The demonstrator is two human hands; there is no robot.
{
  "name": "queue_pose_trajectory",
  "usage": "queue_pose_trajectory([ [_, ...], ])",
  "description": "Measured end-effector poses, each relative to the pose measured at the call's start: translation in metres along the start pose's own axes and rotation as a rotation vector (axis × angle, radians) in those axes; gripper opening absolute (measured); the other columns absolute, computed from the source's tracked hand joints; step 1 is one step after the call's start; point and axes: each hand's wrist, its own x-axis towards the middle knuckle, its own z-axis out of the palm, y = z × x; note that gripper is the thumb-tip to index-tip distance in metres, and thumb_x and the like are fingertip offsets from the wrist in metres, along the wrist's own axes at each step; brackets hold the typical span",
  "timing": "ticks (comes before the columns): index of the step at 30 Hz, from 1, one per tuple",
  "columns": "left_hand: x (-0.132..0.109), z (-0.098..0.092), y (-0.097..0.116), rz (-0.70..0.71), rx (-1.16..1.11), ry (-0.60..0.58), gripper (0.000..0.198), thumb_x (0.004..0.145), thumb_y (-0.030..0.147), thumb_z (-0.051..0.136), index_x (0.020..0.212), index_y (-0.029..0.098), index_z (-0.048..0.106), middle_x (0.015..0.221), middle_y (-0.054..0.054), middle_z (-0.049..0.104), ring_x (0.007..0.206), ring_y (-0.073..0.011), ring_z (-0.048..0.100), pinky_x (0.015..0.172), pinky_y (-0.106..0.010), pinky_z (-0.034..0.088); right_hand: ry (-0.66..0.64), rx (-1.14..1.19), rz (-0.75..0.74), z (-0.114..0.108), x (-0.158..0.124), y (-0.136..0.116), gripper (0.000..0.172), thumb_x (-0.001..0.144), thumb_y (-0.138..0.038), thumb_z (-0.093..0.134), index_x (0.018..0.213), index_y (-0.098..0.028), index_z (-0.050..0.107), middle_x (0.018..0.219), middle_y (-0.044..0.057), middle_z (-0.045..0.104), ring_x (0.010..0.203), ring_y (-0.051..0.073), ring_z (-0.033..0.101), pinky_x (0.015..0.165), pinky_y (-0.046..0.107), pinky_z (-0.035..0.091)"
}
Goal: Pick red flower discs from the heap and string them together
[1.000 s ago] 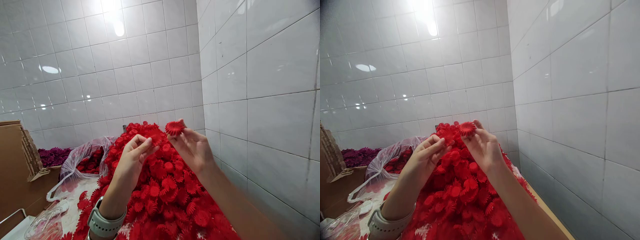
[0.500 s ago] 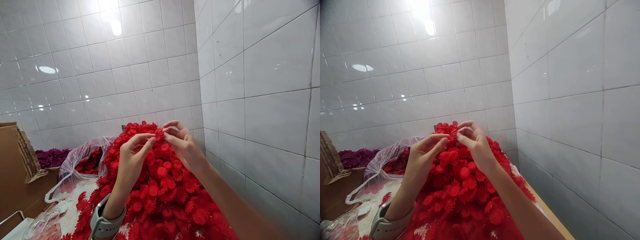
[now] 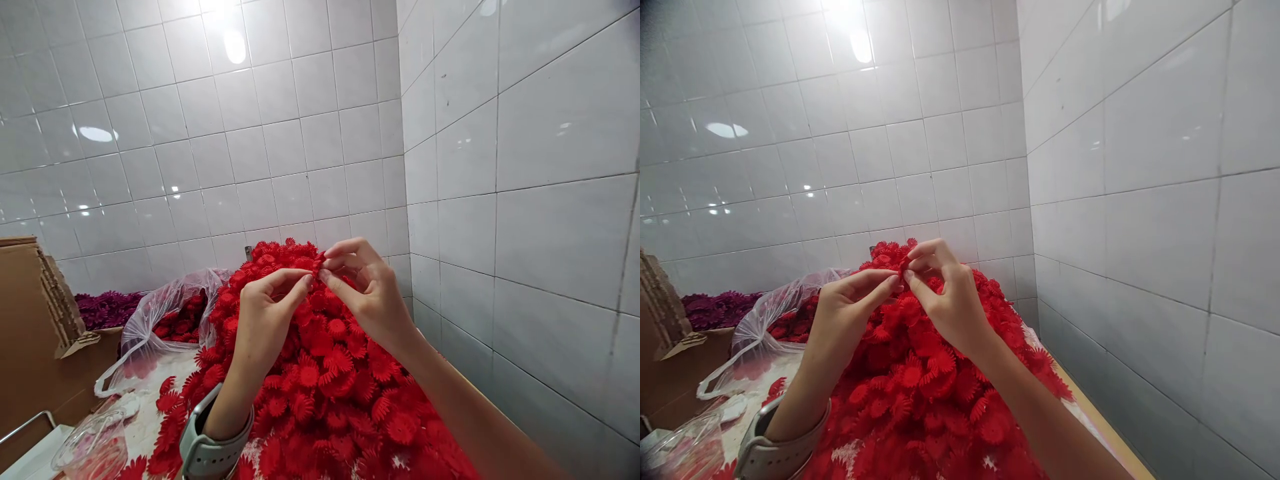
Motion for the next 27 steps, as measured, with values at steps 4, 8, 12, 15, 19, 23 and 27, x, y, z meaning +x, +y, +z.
queue_pose_trajectory([
  [4, 0.003, -0.007, 0.001, -0.127, -0.135, -0.067, 0.010, 0.066, 0.027, 0.075, 0.071, 0.017, 0.076, 0.068, -0.002, 0.073, 0.064, -0.0129, 0.062, 0.060, -0.020, 0.050, -0.039, 0.083, 0.060, -0.003, 0.001, -0.001, 0.016, 0.079, -0.017, 0.061, 0.090, -0.023, 0.052, 0.074, -0.003, 0.060, 0.073, 0.012, 0.058, 0.068, 0.027, 0.046],
  [8, 0.005, -0.013, -0.004, -0.299, -0.392, -0.243, 0.009, 0.063, 0.025, 0.078, 0.063, 0.017, 0.074, 0.058, 0.001, 0.067, 0.055, -0.0072, 0.058, 0.051, -0.013, 0.046, -0.113, 0.352, 0.230, -0.006, 0.003, -0.002, 0.016, 0.078, -0.019, 0.064, 0.091, -0.022, 0.054, 0.071, -0.005, 0.060, 0.067, 0.011, 0.055, 0.066, 0.026, 0.044],
  [12, 0.009, -0.013, -0.009, -0.368, -0.534, -0.324, 0.014, 0.062, 0.028, 0.079, 0.065, 0.016, 0.074, 0.058, 0.000, 0.066, 0.055, -0.0073, 0.058, 0.048, -0.013, 0.045, -0.132, 0.662, 0.381, -0.009, 0.007, -0.001, 0.019, 0.070, -0.016, 0.069, 0.086, -0.021, 0.059, 0.066, -0.005, 0.059, 0.064, 0.009, 0.054, 0.064, 0.022, 0.045],
  [15, 0.012, -0.013, -0.011, -0.358, -0.488, -0.226, 0.016, 0.062, 0.029, 0.078, 0.065, 0.015, 0.072, 0.060, -0.001, 0.066, 0.056, -0.0089, 0.059, 0.049, -0.015, 0.047, -0.005, 0.817, 0.452, -0.013, 0.013, 0.000, 0.021, 0.065, -0.012, 0.070, 0.082, -0.020, 0.060, 0.068, -0.005, 0.060, 0.064, 0.008, 0.056, 0.065, 0.019, 0.048],
  [19, 0.015, -0.013, -0.016, -0.239, -0.195, 0.040, 0.018, 0.060, 0.031, 0.075, 0.067, 0.014, 0.070, 0.063, -0.001, 0.067, 0.063, -0.0132, 0.061, 0.055, -0.021, 0.050, 0.176, 0.861, 0.442, -0.020, 0.019, 0.003, 0.020, 0.065, -0.011, 0.069, 0.080, -0.020, 0.060, 0.072, -0.003, 0.063, 0.070, 0.008, 0.060, 0.070, 0.018, 0.050],
  [23, 0.015, -0.012, -0.022, -0.101, 0.063, 0.010, 0.020, 0.060, 0.024, 0.075, 0.076, 0.017, 0.068, 0.081, -0.002, 0.070, 0.071, -0.0148, 0.064, 0.064, -0.025, 0.050, 0.125, 0.662, 0.327, -0.019, 0.017, 0.004, 0.019, 0.069, -0.013, 0.067, 0.083, -0.020, 0.058, 0.070, -0.003, 0.062, 0.069, 0.010, 0.059, 0.071, 0.022, 0.049],
  [27, 0.011, -0.007, -0.018, -0.026, -0.034, -0.047, 0.020, 0.066, 0.022, 0.073, 0.084, 0.020, 0.067, 0.091, 0.000, 0.070, 0.079, -0.0134, 0.065, 0.069, -0.022, 0.051, 0.054, 0.373, 0.194, -0.010, 0.011, 0.005, 0.016, 0.075, -0.016, 0.065, 0.087, -0.021, 0.055, 0.070, -0.004, 0.060, 0.069, 0.010, 0.056, 0.069, 0.024, 0.046],
])
